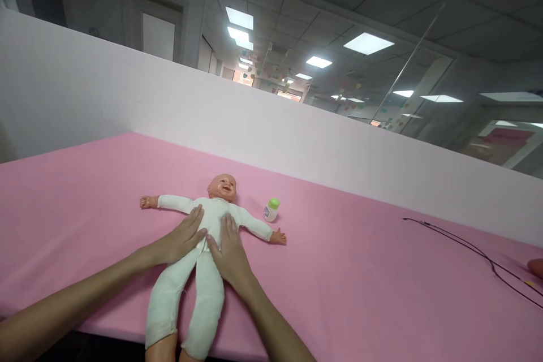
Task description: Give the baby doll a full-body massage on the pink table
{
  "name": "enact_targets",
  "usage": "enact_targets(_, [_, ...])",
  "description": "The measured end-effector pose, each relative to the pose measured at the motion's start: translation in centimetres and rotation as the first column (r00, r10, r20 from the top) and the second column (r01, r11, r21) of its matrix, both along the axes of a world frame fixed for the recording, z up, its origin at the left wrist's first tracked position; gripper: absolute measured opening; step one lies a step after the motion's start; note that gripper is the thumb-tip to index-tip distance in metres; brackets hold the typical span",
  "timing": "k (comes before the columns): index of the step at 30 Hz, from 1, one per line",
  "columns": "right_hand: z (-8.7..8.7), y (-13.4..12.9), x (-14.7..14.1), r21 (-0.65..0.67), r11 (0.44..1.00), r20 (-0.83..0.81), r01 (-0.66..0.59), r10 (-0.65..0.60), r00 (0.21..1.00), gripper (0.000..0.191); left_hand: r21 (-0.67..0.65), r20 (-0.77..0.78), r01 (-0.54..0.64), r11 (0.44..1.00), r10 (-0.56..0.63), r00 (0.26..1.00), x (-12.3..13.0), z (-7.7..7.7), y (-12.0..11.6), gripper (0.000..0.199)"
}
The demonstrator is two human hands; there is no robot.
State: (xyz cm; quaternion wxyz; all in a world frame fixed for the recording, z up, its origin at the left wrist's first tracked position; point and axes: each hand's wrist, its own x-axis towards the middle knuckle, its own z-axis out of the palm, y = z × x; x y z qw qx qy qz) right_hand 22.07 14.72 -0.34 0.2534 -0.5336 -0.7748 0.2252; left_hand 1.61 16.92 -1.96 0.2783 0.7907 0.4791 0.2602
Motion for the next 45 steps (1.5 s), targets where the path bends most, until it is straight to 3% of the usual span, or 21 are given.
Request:
enact_targets(3, [0.9,0.6,-0.9,0.037,0.99,0.032,-0.133,0.132,0.991,0.066,0.05,-0.018,0.061,0.997,-0.06,0.998,1.7,1.4,-0.6,0.085])
enact_targets(5, [1.1,2.0,-1.3,0.069,0.987,0.041,-0.146,0.143,0.989,0.063,0.06,0.001,0.034,0.998,-0.034,0.999,2.6,1.9,0.2,0.085])
enact_targets(10, [0.6,5.7,-1.2,0.132,0.991,-0.016,0.011,-0.009,1.0,0.069,0.043,0.05,-0.122,0.992,0.119,0.992,2.9,1.0,4.4,0.089])
enact_targets(14, [-0.2,6.9,-0.3,0.092,0.987,-0.073,0.135,-0.129,0.989,0.08,0.009,0.077,-0.178,0.984,0.176,0.981,1.4,-0.4,6.2,0.091])
enact_targets(19, [-1.3,4.4,1.0,0.003,0.985,-0.097,0.17,-0.169,0.981,0.086,-0.052,0.052,-0.101,0.993,0.104,0.993,-0.9,-1.1,4.1,0.094])
enact_targets(22, [-1.3,1.6,1.1,-0.021,0.996,-0.057,0.086,-0.088,0.995,0.086,-0.079,0.063,-0.049,0.996,0.054,0.997,-1.7,-0.5,1.6,0.091])
enact_targets(25, [-0.5,-0.1,0.7,0.025,1.0,0.014,-0.013,0.012,1.0,0.078,0.015,0.128,0.017,1.0,-0.019,0.992,-1.3,0.6,-0.6,0.076])
enact_targets(28, [0.5,0.6,-0.1,0.106,0.982,0.069,-0.159,0.153,0.986,0.065,0.117,0.179,0.146,0.982,-0.165,0.97,0.4,1.9,-1.4,0.068])
enact_targets(31, [1.2,2.6,-0.8,0.208,0.951,0.068,-0.231,0.222,0.973,0.058,0.163,0.181,0.139,0.977,-0.168,0.969,2.6,2.5,0.0,0.07])
enact_targets(33, [1.2,4.1,-1.1,0.227,0.962,0.02,-0.152,0.152,0.988,0.06,0.142,0.12,0.055,0.988,-0.073,0.99,3.5,2.2,1.8,0.075])
enact_targets(35, [0.8,5.4,-1.3,0.174,0.985,-0.031,-0.001,0.006,1.0,0.063,0.118,0.048,-0.045,0.992,0.039,0.998,3.8,1.5,3.7,0.081])
enact_targets(39, [-0.5,6.3,-1.0,0.055,0.972,-0.109,0.229,-0.222,0.969,0.07,0.05,0.047,-0.171,0.984,0.169,0.985,2.2,-0.6,6.3,0.094])
enact_targets(42, [-1.2,5.4,-0.4,0.014,0.974,-0.134,0.225,-0.221,0.966,0.076,-0.009,0.056,-0.15,0.989,0.15,0.987,0.3,-1.8,6.2,0.1])
enact_targets(45, [-1.4,3.3,0.0,-0.045,0.984,-0.119,0.171,-0.175,0.977,0.083,-0.081,0.003,-0.114,0.99,0.115,0.993,-0.7,-1.7,4.2,0.103])
